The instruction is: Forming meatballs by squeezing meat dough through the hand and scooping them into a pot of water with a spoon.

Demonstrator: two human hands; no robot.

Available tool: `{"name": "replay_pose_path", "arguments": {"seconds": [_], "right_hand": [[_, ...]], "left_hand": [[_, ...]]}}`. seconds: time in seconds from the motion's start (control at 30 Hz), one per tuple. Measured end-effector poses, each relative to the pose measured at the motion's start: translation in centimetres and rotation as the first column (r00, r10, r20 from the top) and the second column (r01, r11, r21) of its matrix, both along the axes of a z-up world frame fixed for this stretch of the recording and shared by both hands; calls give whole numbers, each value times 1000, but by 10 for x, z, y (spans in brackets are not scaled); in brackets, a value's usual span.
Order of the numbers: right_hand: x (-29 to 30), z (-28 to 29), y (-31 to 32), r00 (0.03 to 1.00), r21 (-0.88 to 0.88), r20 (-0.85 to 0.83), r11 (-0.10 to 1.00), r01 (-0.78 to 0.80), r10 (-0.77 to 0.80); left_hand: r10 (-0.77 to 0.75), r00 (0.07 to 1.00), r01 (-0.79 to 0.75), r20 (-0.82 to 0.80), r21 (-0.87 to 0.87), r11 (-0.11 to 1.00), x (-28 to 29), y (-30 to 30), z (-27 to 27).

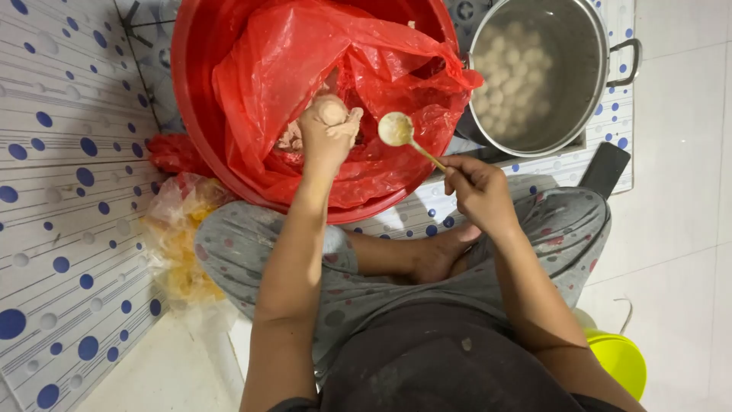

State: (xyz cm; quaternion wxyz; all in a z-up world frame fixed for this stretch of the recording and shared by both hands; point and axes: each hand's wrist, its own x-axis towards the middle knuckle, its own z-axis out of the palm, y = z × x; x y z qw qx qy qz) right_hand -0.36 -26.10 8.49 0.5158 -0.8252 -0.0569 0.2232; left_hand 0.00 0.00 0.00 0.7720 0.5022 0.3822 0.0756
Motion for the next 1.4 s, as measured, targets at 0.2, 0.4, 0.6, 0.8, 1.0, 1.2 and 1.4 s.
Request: {"name": "replay_pose_path", "arguments": {"seconds": [0.2, 0.4, 0.6, 0.8, 1.0, 1.2, 1.4], "right_hand": [[-1, 7, 4, 992, 135, 1, 983, 125, -126], [1, 5, 7, 990, 191, 13, 972, 138, -143], [0, 10, 15, 989, 192, 29, 972, 137, -145], [5, 10, 12, 990, 182, 47, 976, 119, -130], [6, 17, 13, 991, 171, 74, 980, 100, -114], [6, 20, 16, 990, 182, 106, 981, 73, -94], [10, 25, 21, 987, 201, 123, 977, 78, -104]], "left_hand": [[-33, 999, 35, -16, 98, 995, -10, 0, -17], [-39, 998, 47, -41, 203, 978, -11, -1, -33], [-42, 997, 62, -72, 301, 952, -11, -3, -51], [-51, 994, 85, -96, 396, 914, -18, 0, -67], [-70, 990, 121, -125, 476, 871, -13, 2, -87], [-87, 984, 160, -156, 556, 816, -14, -3, -103], [-105, 977, 199, -184, 629, 751, -21, -3, -119]]}}
